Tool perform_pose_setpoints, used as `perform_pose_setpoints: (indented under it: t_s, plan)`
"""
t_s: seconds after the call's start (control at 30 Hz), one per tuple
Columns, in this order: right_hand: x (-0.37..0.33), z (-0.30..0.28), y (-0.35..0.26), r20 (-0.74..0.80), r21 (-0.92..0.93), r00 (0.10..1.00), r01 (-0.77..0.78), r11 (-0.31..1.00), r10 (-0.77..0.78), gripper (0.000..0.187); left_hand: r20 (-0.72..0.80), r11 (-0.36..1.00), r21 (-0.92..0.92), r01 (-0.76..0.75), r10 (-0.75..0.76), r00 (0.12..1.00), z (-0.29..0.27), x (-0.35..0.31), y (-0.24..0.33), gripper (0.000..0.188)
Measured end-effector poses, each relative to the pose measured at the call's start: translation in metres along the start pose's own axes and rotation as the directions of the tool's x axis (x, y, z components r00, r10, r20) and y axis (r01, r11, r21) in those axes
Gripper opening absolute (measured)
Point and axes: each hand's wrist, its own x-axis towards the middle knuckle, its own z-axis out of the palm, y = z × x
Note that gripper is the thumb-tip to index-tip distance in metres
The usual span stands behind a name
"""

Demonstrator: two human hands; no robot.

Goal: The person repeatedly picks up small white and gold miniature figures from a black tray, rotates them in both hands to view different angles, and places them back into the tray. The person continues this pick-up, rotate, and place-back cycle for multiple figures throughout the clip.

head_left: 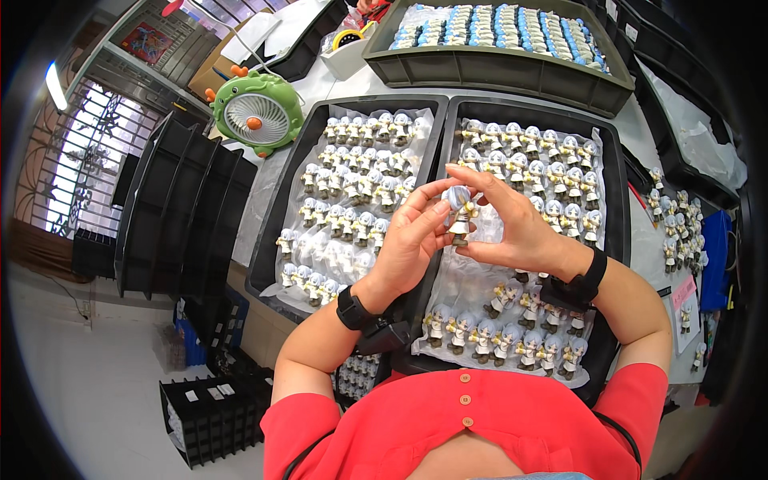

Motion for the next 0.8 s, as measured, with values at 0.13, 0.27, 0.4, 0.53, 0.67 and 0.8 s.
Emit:
perform_pose_setpoints:
  t_s: [0.13,0.27,0.4,0.53,0.67,0.8]
  plan:
    - [0.0002,-0.0001,0.0000,0.001,-0.003,1.000,0.000,1.000,0.000,0.085,0.027,1.000,-0.012,-0.013,0.014,1.000,-0.0011,0.0002,-0.0005,0.040]
    - [0.0001,0.0003,-0.0001,-0.003,-0.005,1.000,0.002,1.000,-0.002,0.084,0.039,1.000,-0.018,-0.008,0.009,0.999,-0.0029,0.0002,-0.0005,0.043]
    - [0.0002,0.0002,-0.0004,-0.012,-0.008,1.000,0.019,1.000,-0.020,0.085,0.032,1.000,-0.009,-0.017,0.017,0.999,-0.0001,-0.0001,0.0003,0.042]
    - [0.0004,0.0005,-0.0005,-0.014,0.000,1.000,0.020,1.000,-0.020,0.085,0.035,1.000,0.002,-0.027,0.027,0.999,0.0004,-0.0005,0.0006,0.042]
    - [0.0006,0.0005,-0.0011,-0.012,0.002,1.000,0.012,1.000,-0.012,0.086,0.025,1.000,0.007,-0.030,0.030,0.999,0.0003,-0.0010,0.0004,0.042]
    - [0.0000,0.0000,-0.0002,-0.017,-0.006,0.999,0.029,1.000,-0.029,0.086,0.031,0.999,0.001,-0.034,0.034,0.999,0.0010,-0.0005,0.0016,0.042]
